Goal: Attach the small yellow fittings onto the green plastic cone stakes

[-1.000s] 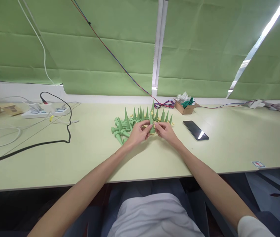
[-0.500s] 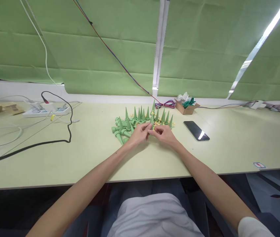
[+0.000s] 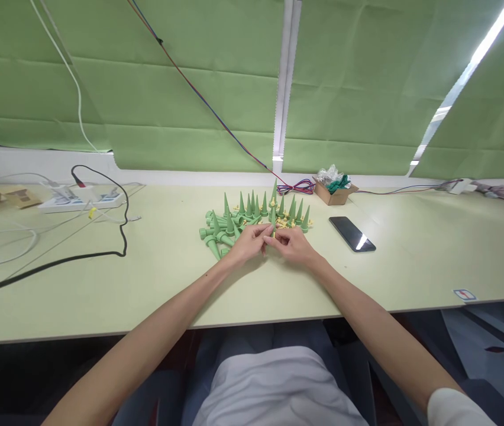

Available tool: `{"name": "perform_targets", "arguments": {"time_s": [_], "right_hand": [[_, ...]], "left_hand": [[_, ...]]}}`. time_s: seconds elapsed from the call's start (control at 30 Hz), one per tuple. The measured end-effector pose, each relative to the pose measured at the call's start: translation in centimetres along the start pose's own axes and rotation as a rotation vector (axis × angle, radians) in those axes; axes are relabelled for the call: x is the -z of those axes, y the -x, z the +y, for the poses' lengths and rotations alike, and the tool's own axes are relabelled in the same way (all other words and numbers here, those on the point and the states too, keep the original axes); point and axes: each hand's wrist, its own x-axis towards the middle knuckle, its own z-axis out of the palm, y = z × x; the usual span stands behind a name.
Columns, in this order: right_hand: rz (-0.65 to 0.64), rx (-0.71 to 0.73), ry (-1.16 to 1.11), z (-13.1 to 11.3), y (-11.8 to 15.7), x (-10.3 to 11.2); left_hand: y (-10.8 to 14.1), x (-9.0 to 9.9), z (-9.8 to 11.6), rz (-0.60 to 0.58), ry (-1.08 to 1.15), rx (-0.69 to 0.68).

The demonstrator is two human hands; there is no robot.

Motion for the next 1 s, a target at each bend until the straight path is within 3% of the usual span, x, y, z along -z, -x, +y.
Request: {"name": "perform_targets", "arguments": {"time_s": [1.0], "right_hand": [[-0.064,0.005,0.072,-0.09,0.14,0.33]], "left_hand": [[0.36,-0.02,0.53,-0.064,-0.032,-0.040]]}}
